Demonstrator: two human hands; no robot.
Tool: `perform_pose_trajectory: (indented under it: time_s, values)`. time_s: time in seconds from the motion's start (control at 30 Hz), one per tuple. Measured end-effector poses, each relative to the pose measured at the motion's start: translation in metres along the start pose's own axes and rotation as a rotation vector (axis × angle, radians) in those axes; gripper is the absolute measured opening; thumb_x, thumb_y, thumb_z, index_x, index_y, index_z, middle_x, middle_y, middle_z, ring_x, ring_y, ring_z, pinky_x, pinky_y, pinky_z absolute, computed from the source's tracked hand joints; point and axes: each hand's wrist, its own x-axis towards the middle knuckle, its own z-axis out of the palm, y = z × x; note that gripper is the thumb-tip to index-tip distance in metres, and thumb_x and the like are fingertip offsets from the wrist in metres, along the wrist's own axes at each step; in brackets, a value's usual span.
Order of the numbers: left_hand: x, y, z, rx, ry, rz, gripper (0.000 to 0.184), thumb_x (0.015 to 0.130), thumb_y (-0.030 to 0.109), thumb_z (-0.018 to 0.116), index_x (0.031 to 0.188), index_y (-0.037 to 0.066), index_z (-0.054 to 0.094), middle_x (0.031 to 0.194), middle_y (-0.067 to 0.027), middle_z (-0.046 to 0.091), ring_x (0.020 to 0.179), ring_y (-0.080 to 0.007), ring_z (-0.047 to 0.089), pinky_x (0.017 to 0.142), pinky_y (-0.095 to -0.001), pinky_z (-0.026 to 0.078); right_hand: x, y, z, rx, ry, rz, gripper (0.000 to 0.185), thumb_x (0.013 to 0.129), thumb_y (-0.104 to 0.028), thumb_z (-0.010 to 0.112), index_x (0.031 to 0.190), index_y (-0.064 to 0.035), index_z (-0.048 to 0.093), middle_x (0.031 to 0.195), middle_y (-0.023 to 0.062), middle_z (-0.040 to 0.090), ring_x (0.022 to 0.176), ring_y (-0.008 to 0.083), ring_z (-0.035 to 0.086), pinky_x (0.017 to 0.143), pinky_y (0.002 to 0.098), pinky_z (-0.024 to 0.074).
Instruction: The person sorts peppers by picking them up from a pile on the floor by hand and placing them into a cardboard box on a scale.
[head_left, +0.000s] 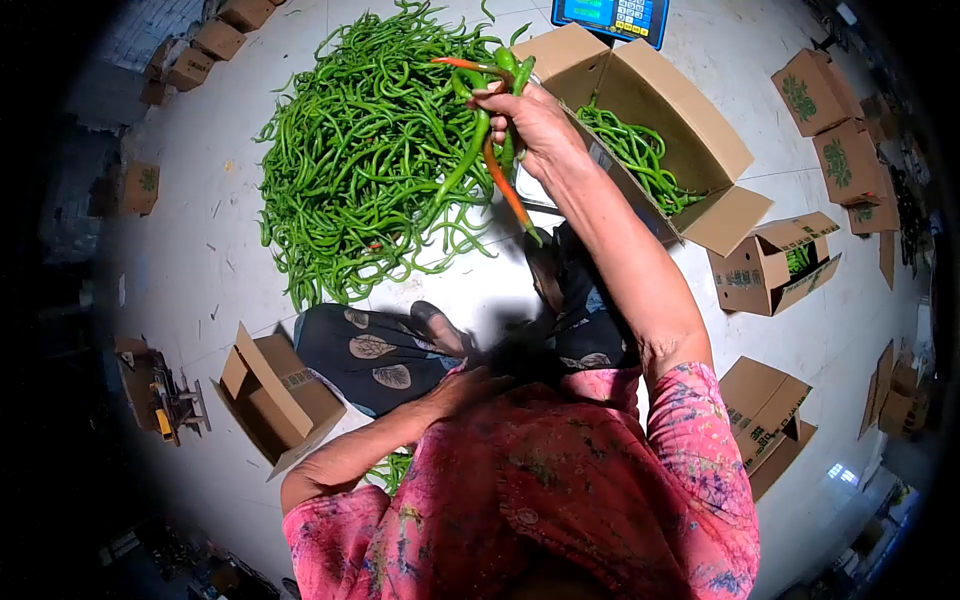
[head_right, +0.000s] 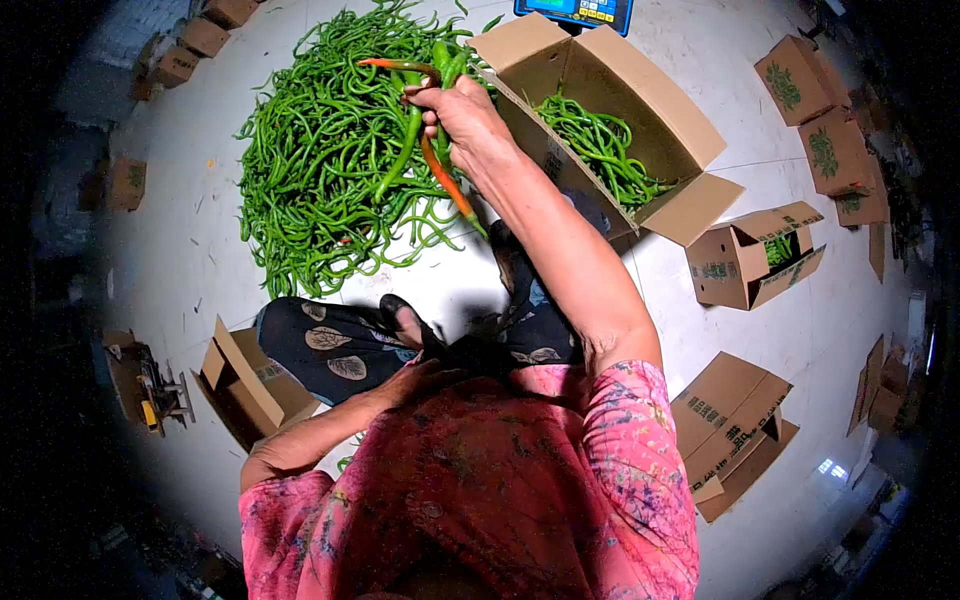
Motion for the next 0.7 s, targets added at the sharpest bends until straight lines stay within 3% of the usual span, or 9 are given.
perform_pose_trajectory:
  time_s: [0.1, 0.2, 0.33, 0.43, 0.47, 0.5, 0.53, 0.6, 0.7]
  values:
    - [-0.007, -0.004, -0.005, -0.145, -0.010, 0.054, 0.050, 0.091, 0.022, 0.047, 0.140, 0.013, 0.044, 0.114, -0.0211, 0.053, 0.105, -0.0361, 0.053, 0.090, -0.0420, 0.042, -0.001, -0.002, -0.003, -0.047, 0.011, 0.012, 0.010, 0.084, -0.003, 0.061, 0.090, -0.0060, 0.054, 0.082, 0.0039, 0.062, 0.057, 0.0037, 0.044, 0.047, 0.0189, 0.0338]
    - [-0.011, -0.002, -0.017, -0.241, 0.069, 0.237, 0.051, 0.092, 0.022, 0.047, 0.141, 0.010, 0.042, 0.125, -0.0216, 0.051, 0.114, -0.0352, 0.051, 0.096, -0.0416, 0.040, -0.006, -0.007, -0.003, -0.058, -0.015, 0.027, 0.012, 0.083, -0.001, 0.059, 0.092, -0.0062, 0.053, 0.087, 0.0056, 0.063, 0.058, 0.0042, 0.044, 0.049, 0.0189, 0.0345]
    - [-0.006, 0.000, -0.042, -0.008, -0.043, 0.061, 0.040, 0.092, 0.019, 0.051, 0.129, 0.004, 0.053, 0.121, -0.0191, 0.058, 0.115, -0.0318, 0.055, 0.099, -0.0414, 0.041, -0.010, -0.011, -0.001, -0.031, -0.061, 0.071, 0.014, 0.084, 0.000, 0.058, 0.095, -0.0076, 0.052, 0.088, 0.0058, 0.063, 0.058, 0.0040, 0.045, 0.050, 0.0178, 0.0356]
    - [-0.002, 0.013, -0.082, -0.144, 0.209, -0.070, 0.035, 0.091, 0.018, 0.054, 0.122, 0.003, 0.058, 0.117, -0.0192, 0.061, 0.107, -0.0325, 0.059, 0.094, -0.0414, 0.045, -0.011, -0.012, 0.003, 0.013, -0.072, 0.070, 0.015, 0.083, 0.001, 0.059, 0.094, -0.0076, 0.052, 0.087, 0.0044, 0.063, 0.058, 0.0039, 0.045, 0.050, 0.0173, 0.0353]
    - [0.004, 0.003, -0.091, -0.148, 0.451, 0.124, 0.030, 0.092, 0.016, 0.055, 0.119, 0.001, 0.059, 0.093, -0.0081, 0.065, 0.086, -0.0182, 0.064, 0.078, -0.0308, 0.050, -0.011, -0.012, 0.003, 0.012, -0.080, 0.072, 0.016, 0.083, 0.001, 0.061, 0.094, -0.0070, 0.054, 0.085, 0.0039, 0.063, 0.058, 0.0033, 0.045, 0.049, 0.0171, 0.0342]
    - [0.002, 0.017, -0.107, -0.546, 0.510, -0.154, 0.028, 0.094, 0.018, 0.055, 0.115, 0.000, 0.061, 0.091, -0.0048, 0.063, 0.082, -0.0136, 0.062, 0.076, -0.0284, 0.049, -0.013, -0.013, 0.005, 0.019, -0.082, 0.067, 0.016, 0.082, 0.000, 0.063, 0.094, -0.0064, 0.055, 0.083, 0.0024, 0.062, 0.056, 0.0028, 0.045, 0.048, 0.0169, 0.0327]
    - [0.005, 0.029, -0.130, -0.490, 0.651, -0.144, 0.031, 0.093, 0.023, 0.057, 0.115, 0.003, 0.062, 0.087, -0.0023, 0.061, 0.080, -0.0091, 0.057, 0.077, -0.0232, 0.047, -0.013, -0.014, 0.006, -0.005, -0.081, 0.058, 0.016, 0.082, -0.001, 0.064, 0.094, -0.0064, 0.055, 0.081, 0.0011, 0.061, 0.056, 0.0026, 0.044, 0.047, 0.0169, 0.0322]
    - [0.011, 0.049, -0.169, -0.492, 0.839, -0.237, 0.031, 0.090, 0.022, 0.060, 0.114, 0.003, 0.063, 0.087, -0.0020, 0.060, 0.076, -0.0085, 0.054, 0.071, -0.0230, 0.045, -0.013, -0.013, 0.007, -0.043, -0.082, 0.057, 0.018, 0.081, -0.004, 0.067, 0.094, -0.0071, 0.056, 0.076, -0.0027, 0.057, 0.055, 0.0021, 0.044, 0.047, 0.0167, 0.0317]
    - [0.035, 0.053, -0.203, -0.485, 1.073, -0.125, 0.032, 0.086, 0.020, 0.066, 0.113, 0.002, 0.062, 0.088, -0.0020, 0.061, 0.074, -0.0081, 0.053, 0.069, -0.0227, 0.045, -0.014, -0.011, 0.010, 0.008, -0.157, 0.087, 0.019, 0.082, -0.005, 0.068, 0.098, -0.0069, 0.058, 0.075, -0.0039, 0.057, 0.056, 0.0021, 0.044, 0.048, 0.0169, 0.0330]
